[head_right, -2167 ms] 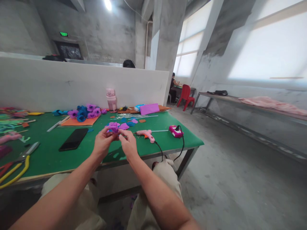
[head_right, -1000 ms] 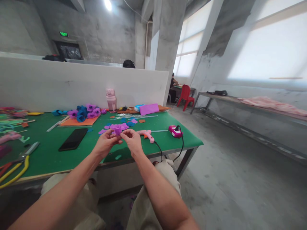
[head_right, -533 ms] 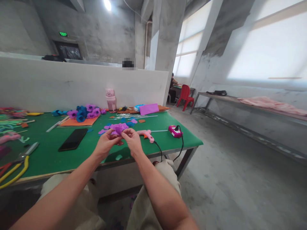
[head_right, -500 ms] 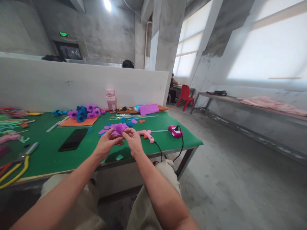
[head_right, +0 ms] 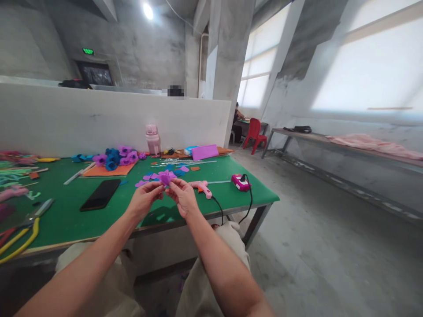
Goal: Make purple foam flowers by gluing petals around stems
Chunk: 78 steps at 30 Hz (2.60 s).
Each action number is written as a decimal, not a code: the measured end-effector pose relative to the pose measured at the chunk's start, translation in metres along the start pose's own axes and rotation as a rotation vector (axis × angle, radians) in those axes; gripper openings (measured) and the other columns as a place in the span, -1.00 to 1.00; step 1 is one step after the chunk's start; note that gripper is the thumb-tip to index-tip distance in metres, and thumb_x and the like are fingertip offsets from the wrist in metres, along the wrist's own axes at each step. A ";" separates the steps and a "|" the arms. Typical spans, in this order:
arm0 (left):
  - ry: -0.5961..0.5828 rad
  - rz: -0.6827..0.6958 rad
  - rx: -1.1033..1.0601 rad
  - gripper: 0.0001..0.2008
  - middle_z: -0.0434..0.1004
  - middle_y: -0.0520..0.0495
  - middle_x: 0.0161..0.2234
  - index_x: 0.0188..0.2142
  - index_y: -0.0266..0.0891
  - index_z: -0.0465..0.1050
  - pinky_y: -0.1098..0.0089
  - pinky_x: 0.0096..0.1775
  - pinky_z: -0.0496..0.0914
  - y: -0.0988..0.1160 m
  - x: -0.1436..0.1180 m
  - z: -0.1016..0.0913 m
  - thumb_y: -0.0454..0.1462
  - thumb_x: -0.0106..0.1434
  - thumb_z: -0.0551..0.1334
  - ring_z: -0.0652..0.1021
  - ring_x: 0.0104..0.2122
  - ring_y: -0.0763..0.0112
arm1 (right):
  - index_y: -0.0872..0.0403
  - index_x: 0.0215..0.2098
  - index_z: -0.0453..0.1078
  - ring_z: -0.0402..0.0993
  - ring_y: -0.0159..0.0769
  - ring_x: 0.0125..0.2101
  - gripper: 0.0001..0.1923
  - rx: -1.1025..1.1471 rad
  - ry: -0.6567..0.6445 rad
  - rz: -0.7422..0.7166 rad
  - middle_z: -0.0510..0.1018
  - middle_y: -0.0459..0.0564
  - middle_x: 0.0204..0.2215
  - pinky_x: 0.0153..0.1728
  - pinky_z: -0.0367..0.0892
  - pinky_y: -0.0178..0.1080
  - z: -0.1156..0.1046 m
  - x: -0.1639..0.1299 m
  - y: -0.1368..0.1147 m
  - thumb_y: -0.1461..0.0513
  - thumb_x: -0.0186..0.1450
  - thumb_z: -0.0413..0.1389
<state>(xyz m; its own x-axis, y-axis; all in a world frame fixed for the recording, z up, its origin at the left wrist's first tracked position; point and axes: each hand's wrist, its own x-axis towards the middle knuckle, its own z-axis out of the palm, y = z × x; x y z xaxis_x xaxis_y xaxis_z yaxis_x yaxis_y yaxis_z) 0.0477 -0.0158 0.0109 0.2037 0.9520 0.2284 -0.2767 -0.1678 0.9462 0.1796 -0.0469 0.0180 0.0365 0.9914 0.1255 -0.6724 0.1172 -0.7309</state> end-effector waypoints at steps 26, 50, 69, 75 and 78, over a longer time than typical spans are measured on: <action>-0.031 0.002 -0.026 -0.76 0.48 0.02 -0.52 -0.39 -0.30 0.55 0.49 -0.46 0.31 0.006 -0.004 0.004 -0.23 -0.08 0.41 0.41 -0.56 0.57 | 0.08 -0.48 0.34 0.36 -0.53 -0.60 -0.68 -0.063 -0.023 0.013 0.40 -0.24 -0.60 -0.46 0.32 -0.40 0.004 -0.004 0.001 0.17 -0.11 0.36; 0.016 -0.087 -0.101 -0.75 0.50 0.02 -0.57 -0.44 -0.28 0.54 0.49 -0.49 0.29 0.013 -0.007 0.009 -0.22 -0.15 0.44 0.43 -0.57 0.54 | 0.06 -0.38 0.34 0.42 -0.41 -0.46 -0.80 -0.480 -0.003 -0.317 0.43 -0.15 -0.45 -0.32 0.38 -0.30 0.002 -0.001 0.012 0.18 0.05 0.21; -0.040 -0.003 0.089 -0.74 0.48 0.03 -0.52 -0.44 -0.26 0.52 0.47 -0.46 0.27 0.014 -0.005 0.005 -0.19 -0.15 0.42 0.40 -0.53 0.52 | 0.08 -0.50 0.43 0.39 -0.41 -0.51 -0.83 -0.429 -0.052 -0.149 0.49 -0.16 -0.58 -0.36 0.31 -0.31 -0.009 0.000 0.007 0.18 -0.02 0.27; 0.015 0.145 0.191 -0.78 0.45 0.05 -0.54 -0.43 -0.25 0.54 0.47 -0.45 0.26 0.011 -0.004 0.004 -0.17 -0.07 0.39 0.35 -0.54 0.52 | 0.08 -0.47 0.45 0.38 -0.39 -0.48 -0.87 -0.542 -0.087 -0.189 0.50 -0.15 -0.54 -0.33 0.28 -0.30 -0.017 0.002 0.010 0.20 0.01 0.24; -0.019 0.228 0.302 -0.75 0.46 0.03 -0.49 -0.35 -0.24 0.54 0.44 -0.38 0.30 0.008 -0.004 0.003 -0.18 -0.04 0.37 0.39 -0.47 0.47 | 0.08 -0.46 0.45 0.36 -0.39 -0.49 -0.82 -0.555 -0.114 -0.188 0.49 -0.15 -0.54 -0.35 0.27 -0.30 -0.017 0.002 0.007 0.16 -0.01 0.26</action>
<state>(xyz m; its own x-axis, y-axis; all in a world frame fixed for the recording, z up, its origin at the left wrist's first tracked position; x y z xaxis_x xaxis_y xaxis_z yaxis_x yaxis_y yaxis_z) 0.0478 -0.0219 0.0182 0.1872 0.8770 0.4425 -0.0279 -0.4455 0.8948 0.1877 -0.0428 0.0018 0.0176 0.9419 0.3355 -0.1738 0.3333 -0.9267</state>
